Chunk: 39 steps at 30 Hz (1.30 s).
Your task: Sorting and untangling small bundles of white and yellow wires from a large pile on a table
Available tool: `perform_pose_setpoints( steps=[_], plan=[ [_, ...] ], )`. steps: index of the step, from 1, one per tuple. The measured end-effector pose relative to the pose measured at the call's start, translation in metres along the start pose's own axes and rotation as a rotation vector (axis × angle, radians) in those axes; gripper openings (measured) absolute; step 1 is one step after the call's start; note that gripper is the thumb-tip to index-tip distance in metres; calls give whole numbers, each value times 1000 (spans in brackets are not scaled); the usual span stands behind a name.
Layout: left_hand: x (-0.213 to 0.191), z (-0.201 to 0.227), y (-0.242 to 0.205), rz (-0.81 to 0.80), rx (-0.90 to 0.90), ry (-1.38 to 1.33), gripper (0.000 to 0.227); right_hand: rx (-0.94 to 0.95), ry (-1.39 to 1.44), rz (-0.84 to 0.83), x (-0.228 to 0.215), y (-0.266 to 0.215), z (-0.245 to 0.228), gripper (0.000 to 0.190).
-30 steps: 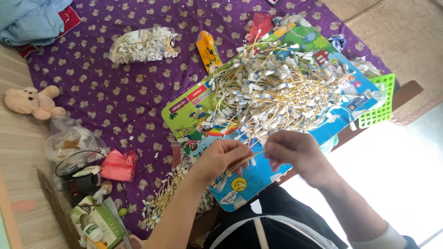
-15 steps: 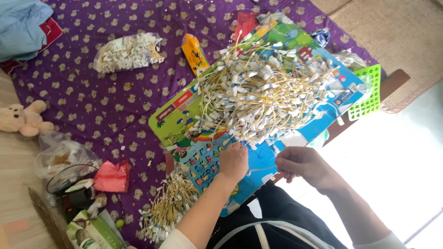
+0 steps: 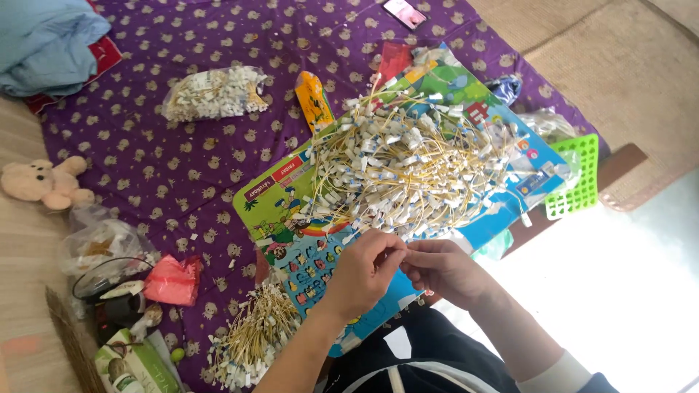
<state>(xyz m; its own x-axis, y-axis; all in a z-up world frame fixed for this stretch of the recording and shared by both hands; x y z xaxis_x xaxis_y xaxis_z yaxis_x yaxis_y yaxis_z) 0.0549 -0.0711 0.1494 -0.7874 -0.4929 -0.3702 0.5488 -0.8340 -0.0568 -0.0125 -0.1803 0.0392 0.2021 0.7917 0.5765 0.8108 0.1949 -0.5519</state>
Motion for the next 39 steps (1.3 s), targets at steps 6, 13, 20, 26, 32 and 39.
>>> perform_pose_setpoints(
  steps=[6, 13, 20, 26, 32, 39],
  plan=[
    [4, 18, -2, 102, 76, 128, 7, 214, 52, -268, 0, -8, -8, 14],
    [14, 10, 4, 210, -76, -89, 7, 243, 109, -284, -10, -1, -10, 7],
    [21, 22, 7, 377, -59, 182, 12, 179, -138, -195, 0, -23, -67, 17],
    [19, 23, 6, 273, -38, 234, 17, 108, -173, -288, 6, -22, -69, 18],
    [8, -19, -7, 266, -143, 141, 27, 52, -139, -297, 28, -25, -72, 15],
    [-18, -24, -16, 60, -264, -184, 24, -121, -252, -304, 57, -21, -76, 30]
  ],
)
Point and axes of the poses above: each hand's wrist, its own y-axis towards the middle knuckle, its own x-axis out of the palm, z = x × y, the point moved 8 cm from there along y, towards the middle knuckle, and after that the axes turned 14 degrees about -z, right-handed, at the moved point
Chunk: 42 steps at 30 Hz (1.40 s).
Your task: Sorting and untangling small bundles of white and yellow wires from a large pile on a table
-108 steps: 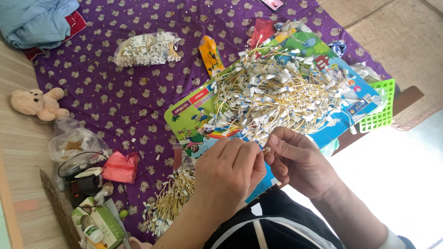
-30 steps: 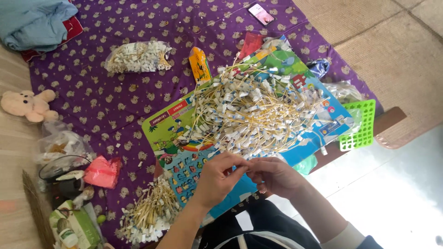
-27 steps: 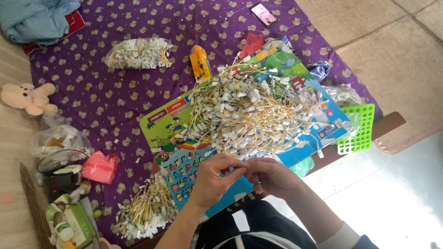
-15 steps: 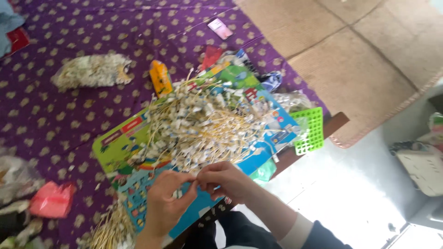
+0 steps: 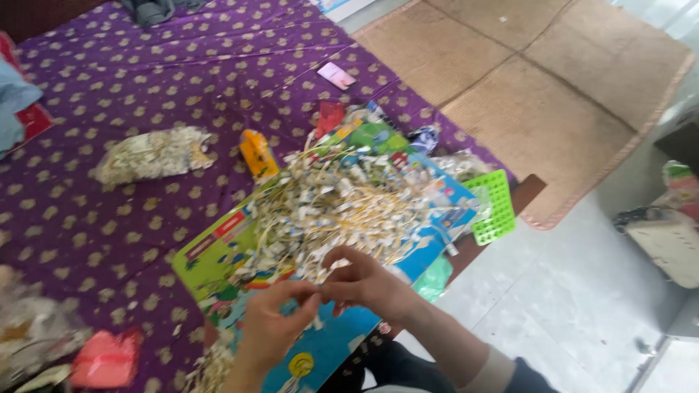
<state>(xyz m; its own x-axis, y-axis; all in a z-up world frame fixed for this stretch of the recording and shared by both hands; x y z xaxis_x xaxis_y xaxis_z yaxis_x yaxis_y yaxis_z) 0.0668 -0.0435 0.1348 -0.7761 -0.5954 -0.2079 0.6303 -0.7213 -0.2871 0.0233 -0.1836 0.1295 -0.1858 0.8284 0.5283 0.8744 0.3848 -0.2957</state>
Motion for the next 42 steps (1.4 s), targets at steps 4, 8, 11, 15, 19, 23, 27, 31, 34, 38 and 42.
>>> perform_pose_setpoints(
  steps=[4, 8, 11, 15, 19, 23, 27, 31, 34, 38, 42],
  plan=[
    [-16, 37, -22, 0, 202, 64, 18, 64, 32, 93, 18, 2, 0, 36],
    [-23, 57, -36, 16, 377, 166, 13, 198, 26, 81, 27, 2, 15, 27],
    [-27, 66, -47, 53, 451, 267, 10, 153, 104, 72, 32, 6, 25, 21],
    [-32, 74, -56, 142, 545, 440, 8, 62, 7, 92, 40, 10, 15, 21],
    [-33, 76, -62, 166, 628, 537, 11, 45, -60, 149, 45, 10, 9, 20],
    [-31, 75, -62, 170, 660, 614, 13, 44, -35, 206, 44, 12, 14, 17],
    [-31, 64, -60, 181, 633, 525, 17, 58, -11, 188, 40, 13, 20, 19],
    [-40, 57, -54, 109, 456, 316, 16, 83, -25, 176, 40, 14, 24, 20],
    [-39, 59, -54, 80, 466, 347, 18, 52, -9, 148, 43, 14, 23, 19],
    [-35, 67, -60, 137, 564, 426, 11, 47, -4, 201, 46, 11, 23, 19],
    [-38, 50, -51, 62, 413, 172, 13, 54, 13, 222, 47, 9, 25, 20]
  ],
)
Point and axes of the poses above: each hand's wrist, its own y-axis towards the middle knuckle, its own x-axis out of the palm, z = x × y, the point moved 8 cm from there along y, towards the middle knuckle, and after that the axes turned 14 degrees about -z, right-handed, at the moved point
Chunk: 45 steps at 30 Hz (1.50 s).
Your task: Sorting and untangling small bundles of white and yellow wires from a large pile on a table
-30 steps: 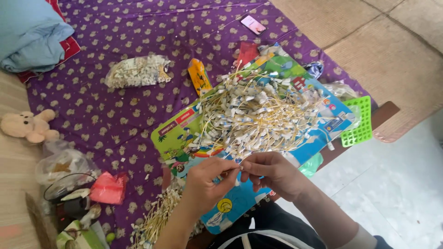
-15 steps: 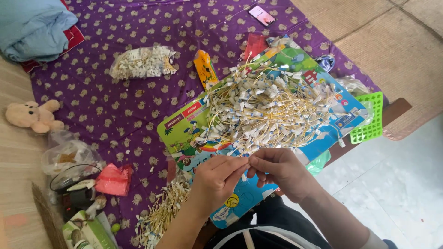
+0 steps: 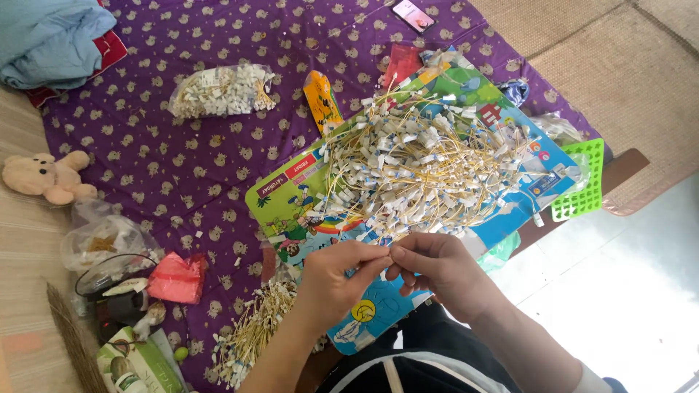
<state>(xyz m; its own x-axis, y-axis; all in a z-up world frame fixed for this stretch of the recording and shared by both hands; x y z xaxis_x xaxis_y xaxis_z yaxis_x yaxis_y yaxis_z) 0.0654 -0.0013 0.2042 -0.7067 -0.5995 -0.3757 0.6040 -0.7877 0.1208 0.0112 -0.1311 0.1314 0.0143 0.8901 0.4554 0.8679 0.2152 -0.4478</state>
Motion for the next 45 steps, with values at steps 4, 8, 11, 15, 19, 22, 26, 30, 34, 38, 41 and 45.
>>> perform_pose_setpoints(
  steps=[4, 8, 11, 15, 19, 22, 26, 30, 34, 38, 41, 45],
  plan=[
    [11, -46, -4, -54, -394, -396, 17, -11, -155, -25, 4, 3, -7, 19],
    [17, -53, 4, 33, -249, -496, 16, -30, -267, 121, 2, 4, -15, 20],
    [19, -72, 6, -3, -346, -428, 21, -3, -380, 144, -5, 1, -41, 21],
    [49, -159, 12, -86, -441, 72, 12, -114, -712, 441, -94, 7, -61, 19],
    [104, -194, 13, -279, -436, 584, 11, 43, -859, 650, -156, 15, -41, 19],
    [125, -214, 15, -393, -421, 681, 17, -19, -977, 661, -161, 30, -31, 19],
    [132, -211, 20, -464, -371, 723, 17, -300, -1244, 535, -125, 59, -43, 15],
    [135, -214, 19, -498, -397, 775, 22, -122, -1611, 533, -97, 83, -46, 24],
    [114, -193, 19, -322, -311, 742, 18, -153, -1516, 542, -122, 94, -54, 21],
    [67, -144, 13, -87, -246, 332, 13, -396, -1487, 526, -148, 103, -37, 16],
    [44, -112, 9, -20, -313, 45, 19, -271, -1332, 481, -135, 85, -63, 12],
    [27, -92, 13, 40, -305, -282, 21, -128, -821, 296, -70, 44, -86, 16]
  ],
)
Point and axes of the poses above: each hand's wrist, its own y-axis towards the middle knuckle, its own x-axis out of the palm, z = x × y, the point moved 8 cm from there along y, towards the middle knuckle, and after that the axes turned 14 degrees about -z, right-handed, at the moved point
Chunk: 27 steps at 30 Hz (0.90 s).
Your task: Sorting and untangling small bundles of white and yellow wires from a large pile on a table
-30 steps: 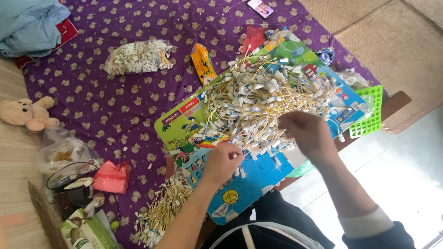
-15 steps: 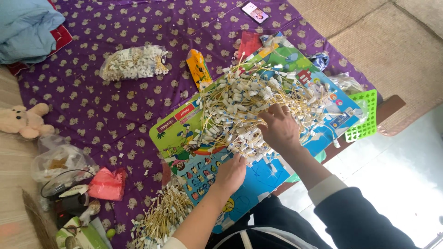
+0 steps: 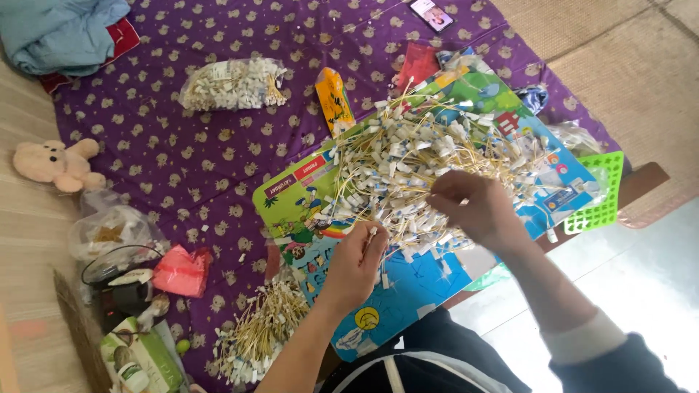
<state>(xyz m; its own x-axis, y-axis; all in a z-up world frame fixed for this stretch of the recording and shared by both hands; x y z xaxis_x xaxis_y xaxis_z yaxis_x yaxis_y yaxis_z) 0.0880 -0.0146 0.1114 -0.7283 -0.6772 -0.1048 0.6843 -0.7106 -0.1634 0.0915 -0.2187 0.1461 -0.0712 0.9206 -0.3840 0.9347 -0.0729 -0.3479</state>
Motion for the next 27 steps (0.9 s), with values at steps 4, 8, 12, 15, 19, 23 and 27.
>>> perform_pose_setpoints(
  steps=[4, 8, 12, 15, 19, 23, 27],
  plan=[
    [-8, 32, -1, 68, 17, -43, 20, 7, 290, -159, 43, -20, -13, 18],
    [-6, 48, -6, 93, 48, 106, 21, 38, 483, -203, 63, -29, -12, 20],
    [-7, 55, -11, 135, 103, 188, 21, 48, 685, -211, 79, -28, 3, 20],
    [-14, 65, -17, 169, 150, 122, 21, 46, 830, -266, 91, -24, 15, 21],
    [-22, 61, -19, 138, 114, 88, 15, 75, 866, -299, 96, -23, 20, 18],
    [-28, 58, -20, 95, 103, 13, 14, 169, 912, -324, 97, -25, 23, 22],
    [-29, 59, -18, 3, 65, 22, 16, 152, 947, -448, 97, -29, 22, 28]
  ],
)
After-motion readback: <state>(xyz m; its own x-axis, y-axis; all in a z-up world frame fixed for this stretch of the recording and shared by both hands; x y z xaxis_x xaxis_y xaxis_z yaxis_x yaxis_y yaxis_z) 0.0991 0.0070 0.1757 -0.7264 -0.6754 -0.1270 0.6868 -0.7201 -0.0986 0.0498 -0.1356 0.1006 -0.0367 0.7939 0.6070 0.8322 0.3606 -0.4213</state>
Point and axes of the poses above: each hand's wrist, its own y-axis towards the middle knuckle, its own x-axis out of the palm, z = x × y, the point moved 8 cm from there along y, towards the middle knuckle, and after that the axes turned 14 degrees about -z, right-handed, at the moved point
